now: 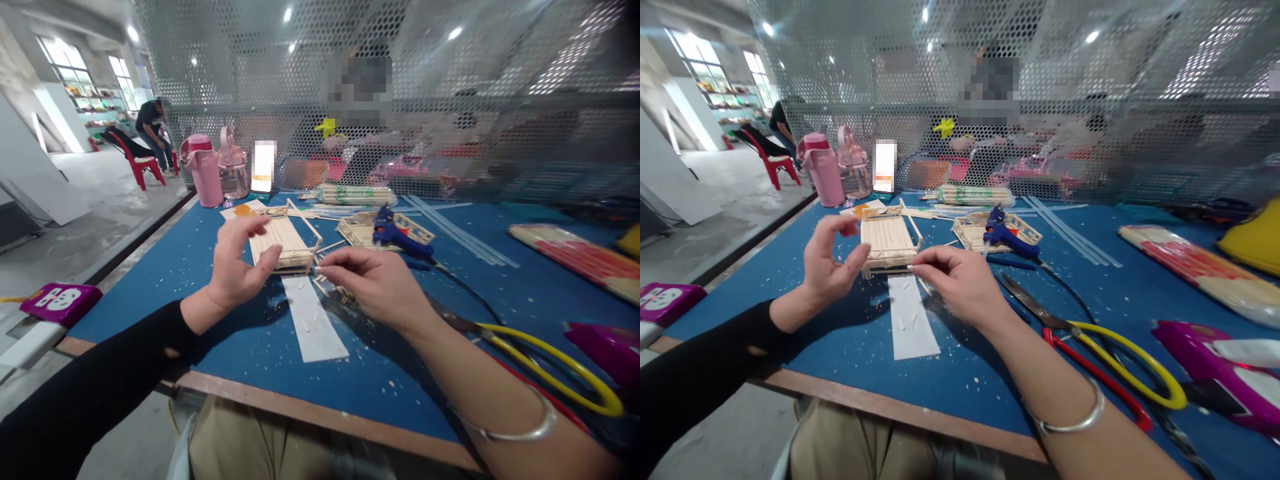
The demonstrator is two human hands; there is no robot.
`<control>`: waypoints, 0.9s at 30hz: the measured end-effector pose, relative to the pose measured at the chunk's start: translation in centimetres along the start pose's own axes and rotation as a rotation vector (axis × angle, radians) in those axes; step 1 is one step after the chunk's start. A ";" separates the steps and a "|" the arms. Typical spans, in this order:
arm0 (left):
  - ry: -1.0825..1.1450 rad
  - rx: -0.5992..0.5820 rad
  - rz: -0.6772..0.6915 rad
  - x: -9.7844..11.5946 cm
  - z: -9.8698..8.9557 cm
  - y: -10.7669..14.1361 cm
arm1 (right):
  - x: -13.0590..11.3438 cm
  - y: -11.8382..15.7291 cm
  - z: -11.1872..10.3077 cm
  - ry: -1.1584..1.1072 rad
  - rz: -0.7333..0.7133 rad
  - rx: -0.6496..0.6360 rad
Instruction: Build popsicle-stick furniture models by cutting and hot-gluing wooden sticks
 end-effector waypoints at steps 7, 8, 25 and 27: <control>0.419 -0.446 -0.562 1.2 4.4 3.2 | -1.1 0.3 -0.7 -0.243 0.028 0.184; 0.435 -0.468 -0.598 1.1 4.6 3.3 | -1.4 0.4 -0.6 -0.213 -0.002 0.185; 0.442 -0.500 -0.785 -0.4 4.6 3.7 | -1.4 0.7 0.1 -0.197 -0.049 0.114; 0.459 -0.469 -0.790 -0.5 4.5 3.6 | -1.0 0.6 -0.3 -0.211 -0.039 0.141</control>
Point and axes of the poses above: each hand's wrist, its own y-axis away from the middle knuckle, its own z-axis out of the palm, x = y × z, the point moved 7 cm from there along -y, towards the middle knuckle, and after that the axes turned 13 degrees about x, right-handed, at the moved point
